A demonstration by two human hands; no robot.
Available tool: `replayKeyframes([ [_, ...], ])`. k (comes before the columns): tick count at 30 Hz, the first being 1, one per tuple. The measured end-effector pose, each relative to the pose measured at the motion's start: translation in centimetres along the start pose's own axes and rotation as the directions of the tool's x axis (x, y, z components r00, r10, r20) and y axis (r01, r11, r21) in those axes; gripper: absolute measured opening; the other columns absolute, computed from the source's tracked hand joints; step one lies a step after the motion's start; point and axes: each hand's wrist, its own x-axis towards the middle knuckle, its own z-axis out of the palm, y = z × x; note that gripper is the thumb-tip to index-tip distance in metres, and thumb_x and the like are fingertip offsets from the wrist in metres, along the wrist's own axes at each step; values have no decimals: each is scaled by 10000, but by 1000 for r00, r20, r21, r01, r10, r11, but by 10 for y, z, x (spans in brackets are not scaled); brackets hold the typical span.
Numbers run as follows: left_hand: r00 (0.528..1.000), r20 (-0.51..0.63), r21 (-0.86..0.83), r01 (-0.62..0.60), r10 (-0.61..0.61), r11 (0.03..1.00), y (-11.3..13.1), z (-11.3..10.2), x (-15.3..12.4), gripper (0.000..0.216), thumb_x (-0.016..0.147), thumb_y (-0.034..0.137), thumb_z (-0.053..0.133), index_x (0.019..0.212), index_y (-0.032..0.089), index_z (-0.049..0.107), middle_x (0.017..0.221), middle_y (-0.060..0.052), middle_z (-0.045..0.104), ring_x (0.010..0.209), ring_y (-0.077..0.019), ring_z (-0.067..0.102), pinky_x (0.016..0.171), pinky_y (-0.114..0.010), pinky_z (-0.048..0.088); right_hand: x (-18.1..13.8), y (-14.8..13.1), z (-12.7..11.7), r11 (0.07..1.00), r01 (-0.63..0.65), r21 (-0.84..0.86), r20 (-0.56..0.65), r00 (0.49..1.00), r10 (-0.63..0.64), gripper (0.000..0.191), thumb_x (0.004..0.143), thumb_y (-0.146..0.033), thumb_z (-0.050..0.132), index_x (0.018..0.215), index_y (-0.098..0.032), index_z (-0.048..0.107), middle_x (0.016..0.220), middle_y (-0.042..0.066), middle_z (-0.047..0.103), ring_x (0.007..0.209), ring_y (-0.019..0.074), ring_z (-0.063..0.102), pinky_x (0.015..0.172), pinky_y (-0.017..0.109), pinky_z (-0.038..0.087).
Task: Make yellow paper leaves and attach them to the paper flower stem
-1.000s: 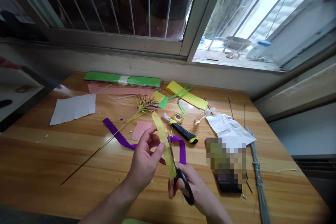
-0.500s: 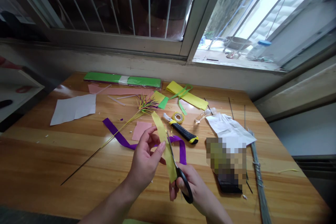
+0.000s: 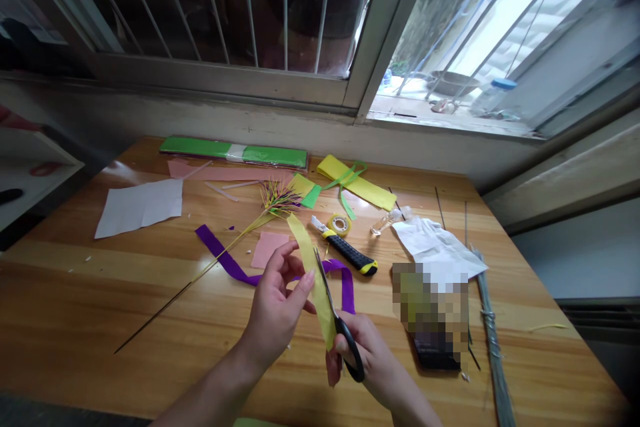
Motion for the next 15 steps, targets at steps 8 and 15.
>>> replayKeyframes([
  [8,999,27,-13,45,-44,999,0,-1,-2,427,757,277,602,1145,257,425,813,16,436,748,-134,483,485,-189,499,-2,-6,-1,1000,7,-19,27,1000,-6,557,743,-670,472,835,-135,596,585,42,615,562,166,552,567,269,436],
  [15,988,133,-78,91,-80,993,-4,-3,-7,516,775,247,592,1238,260,365,800,16,439,718,-125,479,510,-201,478,-2,-13,-1,1000,-4,27,13,1000,3,595,714,-687,495,916,-136,599,603,21,587,576,173,570,567,276,446],
])
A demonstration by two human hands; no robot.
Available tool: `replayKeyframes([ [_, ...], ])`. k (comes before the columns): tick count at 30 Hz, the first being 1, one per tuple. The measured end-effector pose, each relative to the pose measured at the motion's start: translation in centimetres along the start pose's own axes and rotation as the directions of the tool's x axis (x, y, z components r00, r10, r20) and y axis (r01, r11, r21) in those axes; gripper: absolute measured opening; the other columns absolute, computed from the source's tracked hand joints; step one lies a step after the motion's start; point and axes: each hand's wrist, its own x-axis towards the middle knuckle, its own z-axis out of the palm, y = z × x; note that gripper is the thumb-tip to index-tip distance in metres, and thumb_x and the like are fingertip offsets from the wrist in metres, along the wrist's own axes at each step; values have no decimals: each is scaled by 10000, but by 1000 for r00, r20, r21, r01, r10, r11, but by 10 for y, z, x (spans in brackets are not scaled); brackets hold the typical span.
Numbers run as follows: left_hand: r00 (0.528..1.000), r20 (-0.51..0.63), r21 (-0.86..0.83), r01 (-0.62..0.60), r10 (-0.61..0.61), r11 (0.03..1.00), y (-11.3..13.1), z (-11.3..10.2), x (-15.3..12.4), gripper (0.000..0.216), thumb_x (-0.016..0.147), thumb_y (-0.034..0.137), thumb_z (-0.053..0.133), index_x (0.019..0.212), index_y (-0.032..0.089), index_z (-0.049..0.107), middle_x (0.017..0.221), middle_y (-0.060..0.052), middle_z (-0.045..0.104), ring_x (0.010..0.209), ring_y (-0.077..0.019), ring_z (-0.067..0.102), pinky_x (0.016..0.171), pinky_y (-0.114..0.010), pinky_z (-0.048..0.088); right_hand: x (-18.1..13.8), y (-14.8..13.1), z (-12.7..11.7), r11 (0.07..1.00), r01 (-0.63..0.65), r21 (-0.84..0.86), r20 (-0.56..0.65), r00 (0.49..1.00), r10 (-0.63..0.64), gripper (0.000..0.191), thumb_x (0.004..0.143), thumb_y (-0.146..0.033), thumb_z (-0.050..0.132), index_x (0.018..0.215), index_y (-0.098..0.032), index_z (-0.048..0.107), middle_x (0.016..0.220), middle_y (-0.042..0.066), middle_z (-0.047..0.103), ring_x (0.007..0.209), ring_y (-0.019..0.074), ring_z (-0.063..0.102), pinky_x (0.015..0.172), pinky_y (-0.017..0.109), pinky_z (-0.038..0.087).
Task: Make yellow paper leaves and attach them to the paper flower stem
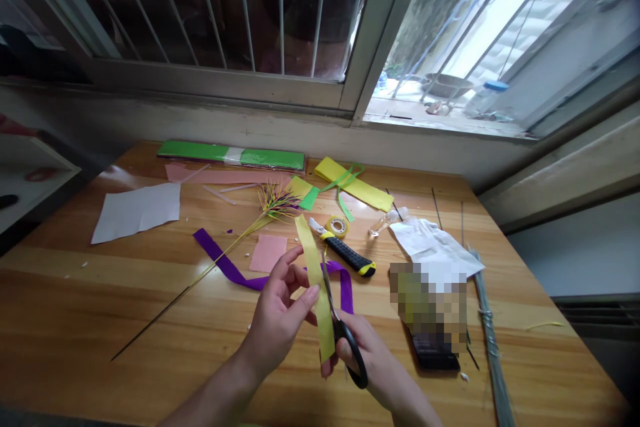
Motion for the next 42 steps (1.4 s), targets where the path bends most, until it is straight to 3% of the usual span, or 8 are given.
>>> replayKeyframes([
  [5,998,63,-56,22,-18,998,-4,-3,1,478,797,265,573,1239,255,389,847,2,515,728,-123,527,536,-203,455,2,4,1,999,37,11,-1,999,-37,493,732,-652,509,741,-159,528,602,7,554,560,152,547,544,252,426],
  [8,999,-5,-53,44,-44,998,-5,-2,5,392,814,337,553,1175,231,441,769,16,542,671,-118,549,521,-203,439,4,10,2,999,25,34,4,1000,-25,482,731,-646,515,743,-164,501,580,13,569,541,151,546,534,249,416],
  [14,995,-99,-2,-24,24,1000,-5,5,10,411,769,308,620,1142,203,483,623,65,518,664,-112,576,683,-245,468,5,16,3,999,49,-11,-26,998,-50,502,766,-662,453,740,-163,500,569,25,594,561,161,560,570,264,418],
  [22,999,-51,61,-7,10,998,-12,6,5,413,797,264,583,1181,199,446,693,46,531,607,-81,527,573,-198,438,10,18,2,996,79,-50,-63,995,-82,523,797,-660,409,746,-154,529,614,27,595,588,153,562,565,253,422],
  [26,999,-32,115,-12,16,993,-6,7,5,240,812,335,560,989,186,496,794,-9,591,744,-136,580,616,-232,475,10,18,2,997,78,-15,-61,995,-79,506,791,-653,433,763,-155,518,610,23,593,570,148,553,548,248,415],
  [31,996,-85,126,26,-16,992,-1,8,5,221,846,421,470,866,201,478,688,7,572,637,-146,573,484,-220,452,9,16,3,998,69,-12,-70,995,-69,535,761,-682,445,747,-153,524,610,39,606,581,157,560,552,252,422],
  [37,960,-210,305,-118,187,945,-6,3,12,175,773,346,603,756,172,596,764,-8,573,732,-132,551,671,-231,456,8,17,3,997,69,-29,-86,994,-71,549,749,-701,435,737,-158,518,599,37,606,578,159,565,549,252,421],
  [42,961,-243,116,-106,132,988,-3,5,13,195,719,317,663,841,170,620,781,-17,650,757,-145,598,699,-244,466,7,19,3,994,90,-59,-84,992,-95,563,739,-713,434,748,-157,522,642,40,604,607,161,567,570,258,428],
])
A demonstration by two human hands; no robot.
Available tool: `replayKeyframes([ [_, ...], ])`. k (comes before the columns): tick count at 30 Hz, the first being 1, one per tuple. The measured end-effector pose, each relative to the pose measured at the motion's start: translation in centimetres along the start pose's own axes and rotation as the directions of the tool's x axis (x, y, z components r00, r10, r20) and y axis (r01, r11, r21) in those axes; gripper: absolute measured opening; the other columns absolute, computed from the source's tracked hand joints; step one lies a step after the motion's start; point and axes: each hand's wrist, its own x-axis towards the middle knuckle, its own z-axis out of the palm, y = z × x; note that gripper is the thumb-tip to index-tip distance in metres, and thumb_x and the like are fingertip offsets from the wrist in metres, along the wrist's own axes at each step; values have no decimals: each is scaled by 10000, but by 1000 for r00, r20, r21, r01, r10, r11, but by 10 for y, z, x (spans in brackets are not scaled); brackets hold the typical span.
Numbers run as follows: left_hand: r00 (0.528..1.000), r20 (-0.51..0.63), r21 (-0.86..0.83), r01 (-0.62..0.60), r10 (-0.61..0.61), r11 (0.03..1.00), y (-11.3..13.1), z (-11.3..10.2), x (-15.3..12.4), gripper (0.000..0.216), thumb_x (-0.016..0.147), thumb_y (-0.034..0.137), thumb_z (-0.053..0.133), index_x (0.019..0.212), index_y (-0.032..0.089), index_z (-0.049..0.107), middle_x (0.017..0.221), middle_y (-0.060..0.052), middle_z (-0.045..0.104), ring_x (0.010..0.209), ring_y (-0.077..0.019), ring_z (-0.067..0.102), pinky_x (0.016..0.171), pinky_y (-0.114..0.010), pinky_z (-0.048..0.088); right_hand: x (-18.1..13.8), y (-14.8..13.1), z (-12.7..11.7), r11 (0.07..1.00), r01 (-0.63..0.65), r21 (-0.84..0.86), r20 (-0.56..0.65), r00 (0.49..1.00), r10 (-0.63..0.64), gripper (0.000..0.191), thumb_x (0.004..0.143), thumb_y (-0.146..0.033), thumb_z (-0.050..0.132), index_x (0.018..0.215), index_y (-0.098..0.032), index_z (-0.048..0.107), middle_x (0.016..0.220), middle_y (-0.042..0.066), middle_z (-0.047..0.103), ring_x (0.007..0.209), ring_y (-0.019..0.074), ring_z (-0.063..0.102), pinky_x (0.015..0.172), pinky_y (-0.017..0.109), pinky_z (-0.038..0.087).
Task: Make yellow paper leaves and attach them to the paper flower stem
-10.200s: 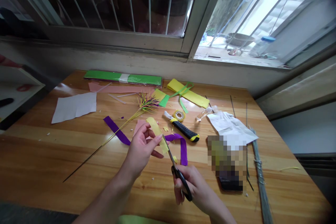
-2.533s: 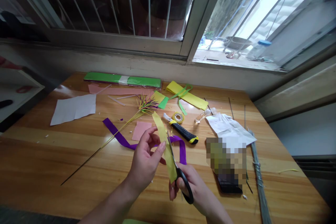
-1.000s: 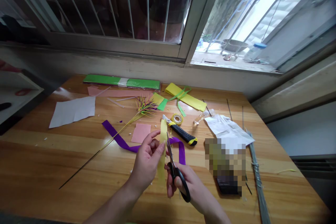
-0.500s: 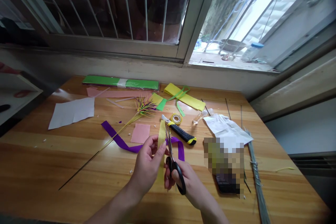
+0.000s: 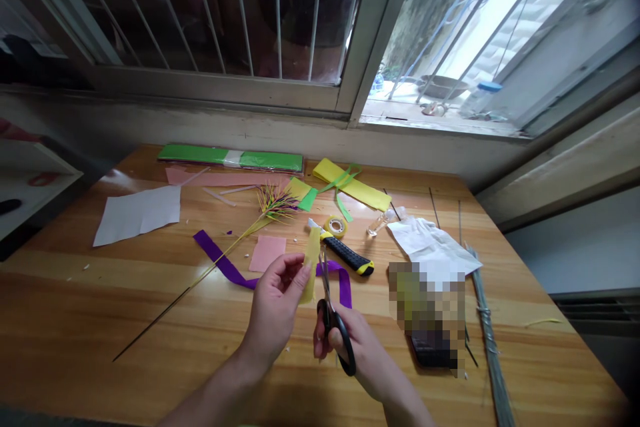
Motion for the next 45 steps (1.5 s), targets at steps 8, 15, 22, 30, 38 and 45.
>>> replayKeyframes([
  [8,995,43,-82,92,-89,992,2,4,-5,195,765,355,618,762,182,527,622,43,558,565,-106,552,592,-233,447,-3,-2,3,997,17,-78,-6,1000,-17,540,736,-702,449,767,-167,523,674,32,569,616,163,528,573,264,421],
  [15,999,9,-57,44,-44,997,0,3,-7,195,760,341,630,750,171,536,664,42,530,610,-81,475,579,-184,392,-2,-3,6,989,12,-150,-32,999,-17,541,730,-706,446,749,-171,526,643,23,561,593,152,503,569,256,408],
  [22,999,17,-49,45,-44,998,2,6,-6,223,769,353,613,698,173,501,611,56,477,566,-74,416,548,-183,368,2,-6,9,990,11,-138,-33,999,-15,692,628,-836,368,706,-167,526,621,33,561,566,164,502,537,271,399],
  [30,999,-31,-3,38,-38,999,6,9,-7,253,757,376,609,671,169,492,606,51,471,566,-77,404,541,-185,359,1,-3,14,997,-5,-73,-70,998,0,664,618,-822,414,680,-168,510,574,24,560,523,158,512,506,266,405],
  [38,999,-40,20,16,-15,1000,6,9,-6,280,764,388,596,642,174,462,571,64,421,536,-73,362,515,-180,336,2,-4,14,998,-14,-65,-81,997,9,654,604,-819,440,651,-170,500,546,23,552,503,151,499,480,258,388],
  [45,997,-73,41,-17,20,999,5,12,-6,266,771,370,589,638,180,456,573,63,418,537,-79,365,513,-181,338,-1,-2,14,991,-7,-134,-107,994,-7,552,687,-730,473,646,-180,492,542,8,533,492,137,468,463,243,359],
])
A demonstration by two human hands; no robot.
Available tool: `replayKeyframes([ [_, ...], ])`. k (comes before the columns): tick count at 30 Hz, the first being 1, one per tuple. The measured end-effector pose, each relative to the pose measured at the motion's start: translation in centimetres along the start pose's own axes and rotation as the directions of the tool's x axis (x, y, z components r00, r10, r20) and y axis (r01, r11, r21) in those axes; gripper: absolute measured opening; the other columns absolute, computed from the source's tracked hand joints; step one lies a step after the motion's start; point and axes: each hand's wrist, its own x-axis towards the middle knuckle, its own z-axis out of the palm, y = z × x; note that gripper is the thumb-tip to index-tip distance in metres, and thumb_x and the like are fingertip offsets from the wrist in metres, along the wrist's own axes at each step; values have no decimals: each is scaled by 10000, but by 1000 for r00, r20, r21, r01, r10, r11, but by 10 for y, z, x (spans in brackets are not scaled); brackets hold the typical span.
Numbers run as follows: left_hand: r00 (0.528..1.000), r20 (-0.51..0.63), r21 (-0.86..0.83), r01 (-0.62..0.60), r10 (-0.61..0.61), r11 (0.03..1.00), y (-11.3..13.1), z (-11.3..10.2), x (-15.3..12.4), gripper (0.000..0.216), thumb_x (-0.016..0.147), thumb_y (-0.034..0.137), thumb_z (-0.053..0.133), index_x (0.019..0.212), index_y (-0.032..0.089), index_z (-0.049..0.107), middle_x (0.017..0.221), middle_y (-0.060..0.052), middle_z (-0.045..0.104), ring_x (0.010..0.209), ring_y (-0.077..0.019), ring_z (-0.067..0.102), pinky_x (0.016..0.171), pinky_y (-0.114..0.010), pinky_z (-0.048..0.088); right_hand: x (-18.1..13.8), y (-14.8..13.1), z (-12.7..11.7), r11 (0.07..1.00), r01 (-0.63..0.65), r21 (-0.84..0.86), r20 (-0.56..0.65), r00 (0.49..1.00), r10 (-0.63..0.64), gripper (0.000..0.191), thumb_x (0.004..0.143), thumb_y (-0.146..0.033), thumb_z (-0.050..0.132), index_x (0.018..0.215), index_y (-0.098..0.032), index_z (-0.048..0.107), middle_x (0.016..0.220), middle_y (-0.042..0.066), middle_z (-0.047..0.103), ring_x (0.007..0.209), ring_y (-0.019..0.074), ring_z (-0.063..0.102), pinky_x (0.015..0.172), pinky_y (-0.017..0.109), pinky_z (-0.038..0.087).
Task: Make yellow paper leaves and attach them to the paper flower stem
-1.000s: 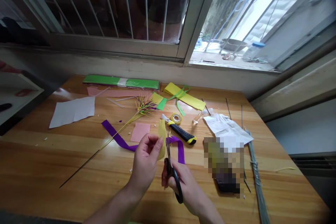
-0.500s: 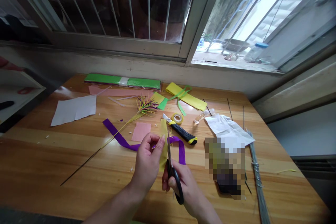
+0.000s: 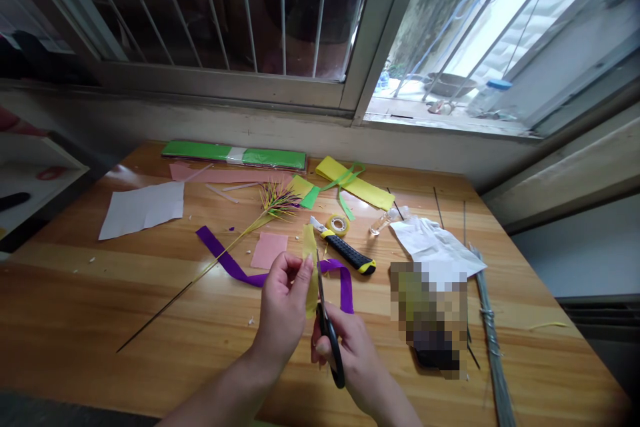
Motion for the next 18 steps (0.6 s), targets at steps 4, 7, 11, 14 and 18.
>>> replayKeyframes([
  [4,999,-25,-7,-23,23,1000,-1,2,0,260,778,365,581,645,181,455,584,63,417,547,-79,365,526,-178,344,0,-2,-1,999,-13,-50,-15,1000,13,416,726,-587,521,640,-182,489,548,5,523,504,136,459,469,237,351],
  [7,999,-23,4,-25,25,1000,-1,3,0,257,782,356,578,645,181,449,584,64,412,548,-77,362,526,-175,344,2,-3,-2,997,-28,-71,-19,999,27,340,727,-507,528,631,-184,483,539,1,515,500,134,449,470,235,344],
  [11,1000,-19,5,-23,23,1000,-2,4,0,254,787,361,573,655,184,447,584,65,413,538,-78,366,510,-177,343,2,-4,-3,996,-37,-85,-17,999,36,260,718,-426,519,629,-186,477,536,-1,513,505,136,451,481,235,346],
  [14,999,-22,-9,-29,29,1000,-2,5,0,257,786,371,574,661,187,446,576,68,414,525,-78,375,499,-180,344,2,-5,-2,995,-56,-77,-17,998,54,180,691,-345,522,622,-187,468,530,-5,515,503,133,450,482,230,346],
  [18,999,-38,-9,-37,36,999,-3,5,0,263,781,370,583,653,186,446,576,66,412,528,-80,373,496,-183,346,3,-5,-2,995,-66,-68,-13,998,65,138,683,-303,509,617,-191,464,520,-7,526,502,131,457,480,225,350],
])
